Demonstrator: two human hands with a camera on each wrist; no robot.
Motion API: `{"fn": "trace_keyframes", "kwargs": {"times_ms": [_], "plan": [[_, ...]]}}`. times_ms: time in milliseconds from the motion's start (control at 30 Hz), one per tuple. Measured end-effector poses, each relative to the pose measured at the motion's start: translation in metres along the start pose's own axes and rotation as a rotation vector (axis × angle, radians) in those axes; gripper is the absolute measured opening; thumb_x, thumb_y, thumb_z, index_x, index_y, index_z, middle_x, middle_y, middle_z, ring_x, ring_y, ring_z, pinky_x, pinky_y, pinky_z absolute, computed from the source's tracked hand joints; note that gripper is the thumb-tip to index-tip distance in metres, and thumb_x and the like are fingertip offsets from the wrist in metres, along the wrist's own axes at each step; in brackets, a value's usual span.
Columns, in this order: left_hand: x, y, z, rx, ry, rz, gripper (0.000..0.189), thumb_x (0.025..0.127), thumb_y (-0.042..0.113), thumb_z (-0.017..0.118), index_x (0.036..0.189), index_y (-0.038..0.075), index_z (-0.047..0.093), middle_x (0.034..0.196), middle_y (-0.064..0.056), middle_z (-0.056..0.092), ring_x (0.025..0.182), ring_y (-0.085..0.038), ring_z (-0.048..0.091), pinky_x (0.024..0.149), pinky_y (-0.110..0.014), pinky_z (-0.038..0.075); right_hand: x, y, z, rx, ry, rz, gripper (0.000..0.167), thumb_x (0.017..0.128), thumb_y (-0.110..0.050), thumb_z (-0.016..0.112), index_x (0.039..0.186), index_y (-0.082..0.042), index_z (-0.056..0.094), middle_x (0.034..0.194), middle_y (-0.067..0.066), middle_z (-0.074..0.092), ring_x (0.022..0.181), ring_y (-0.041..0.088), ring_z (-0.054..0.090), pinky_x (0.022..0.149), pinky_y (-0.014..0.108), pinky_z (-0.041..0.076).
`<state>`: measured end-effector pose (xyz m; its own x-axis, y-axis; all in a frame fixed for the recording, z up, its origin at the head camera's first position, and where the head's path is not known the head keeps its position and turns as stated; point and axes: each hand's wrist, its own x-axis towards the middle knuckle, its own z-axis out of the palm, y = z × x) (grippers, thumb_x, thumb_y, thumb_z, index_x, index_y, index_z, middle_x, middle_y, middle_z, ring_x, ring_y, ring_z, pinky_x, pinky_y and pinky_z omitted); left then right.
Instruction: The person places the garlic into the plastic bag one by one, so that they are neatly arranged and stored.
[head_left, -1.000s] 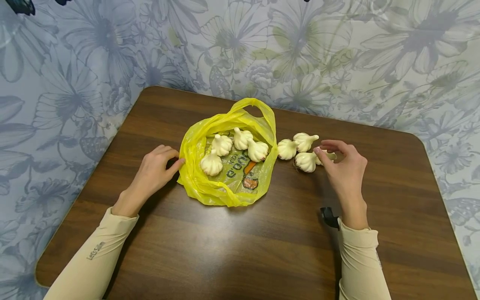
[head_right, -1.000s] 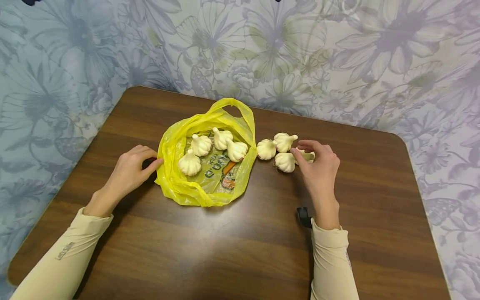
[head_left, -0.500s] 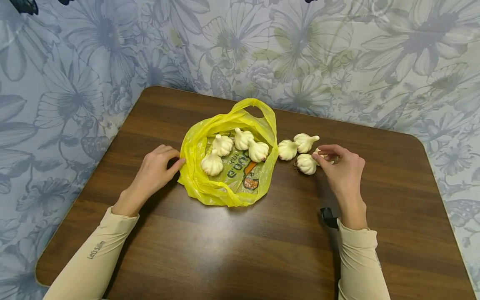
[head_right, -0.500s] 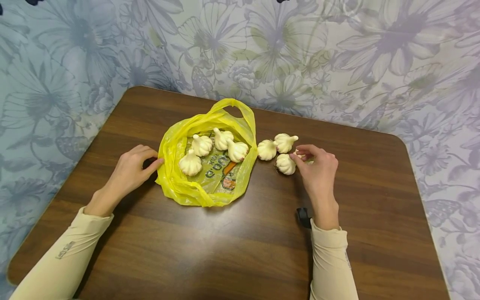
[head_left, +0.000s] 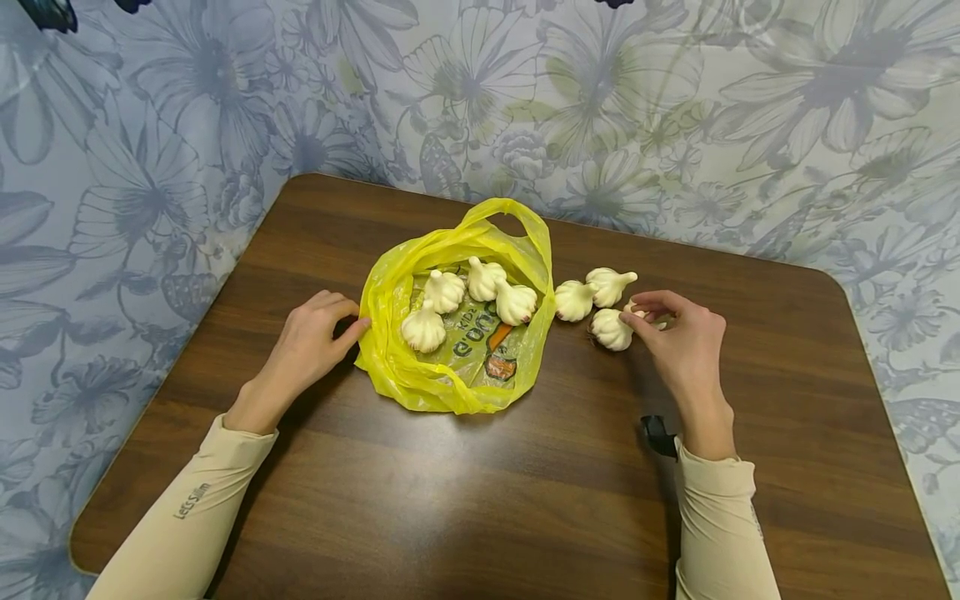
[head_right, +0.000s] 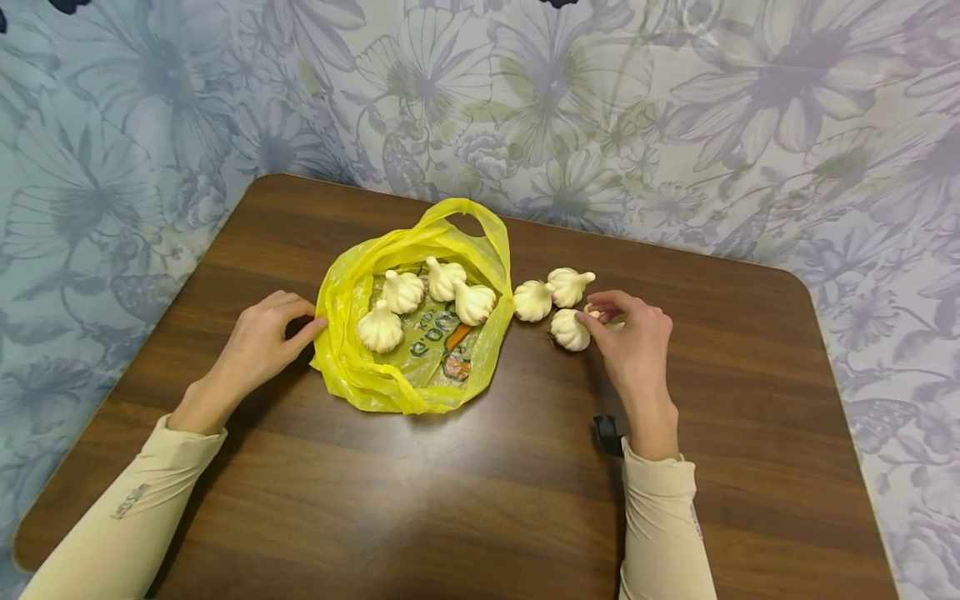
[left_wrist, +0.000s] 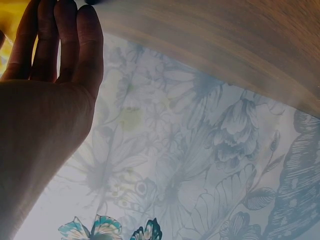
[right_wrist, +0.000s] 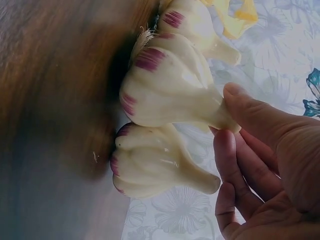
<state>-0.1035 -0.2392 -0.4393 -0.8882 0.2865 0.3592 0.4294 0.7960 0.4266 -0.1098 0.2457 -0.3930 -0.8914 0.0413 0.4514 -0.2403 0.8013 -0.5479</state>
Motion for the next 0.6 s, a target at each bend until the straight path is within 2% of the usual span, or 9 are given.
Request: {"fn": "trace_keyframes", "kwargs": {"times_ms": [200, 300, 367, 600], "plan": [[0.000, 0.000, 0.000, 0.002, -0.003, -0.002, 0.013, 0.096, 0.014, 0.078, 0.092, 0.002, 0.075, 0.088, -0.010, 0.071, 0.083, -0.027, 0.060, 0.073, -0.043, 0.050, 0.001, -0.002, -0.003, 0.016, 0.019, -0.010, 0.022, 0.080, -0.010, 0.093, 0.098, -0.006, 0.083, 0.078, 0.010, 0.077, 0.069, -0.001, 0.062, 0.060, 0.006, 0.037], [0.001, 0.000, -0.001, 0.001, -0.005, -0.001, 0.013, 0.096, 0.014, 0.078, 0.092, 0.001, 0.074, 0.088, -0.011, 0.071, 0.083, -0.027, 0.059, 0.073, -0.043, 0.050, 0.001, -0.004, -0.008, 0.039, 0.019, -0.005, 0.021, 0.080, -0.011, 0.093, 0.098, -0.007, 0.083, 0.078, 0.009, 0.077, 0.068, -0.007, 0.059, 0.060, 0.007, 0.038], [0.001, 0.001, -0.001, -0.001, -0.006, 0.000, 0.013, 0.096, 0.013, 0.078, 0.092, 0.001, 0.075, 0.088, -0.011, 0.071, 0.083, -0.027, 0.059, 0.073, -0.043, 0.050, 0.001, -0.005, -0.012, 0.059, 0.013, -0.001, 0.021, 0.081, -0.013, 0.093, 0.099, -0.008, 0.083, 0.078, 0.007, 0.076, 0.069, -0.010, 0.058, 0.060, 0.008, 0.039], [0.000, 0.001, 0.000, 0.003, -0.006, -0.002, 0.012, 0.096, 0.013, 0.078, 0.092, 0.002, 0.075, 0.088, -0.010, 0.071, 0.084, -0.027, 0.060, 0.073, -0.043, 0.050, 0.001, -0.010, -0.018, 0.099, 0.011, -0.002, 0.021, 0.083, -0.016, 0.092, 0.101, -0.009, 0.083, 0.081, 0.005, 0.077, 0.073, -0.002, 0.063, 0.062, 0.012, 0.041]]}}
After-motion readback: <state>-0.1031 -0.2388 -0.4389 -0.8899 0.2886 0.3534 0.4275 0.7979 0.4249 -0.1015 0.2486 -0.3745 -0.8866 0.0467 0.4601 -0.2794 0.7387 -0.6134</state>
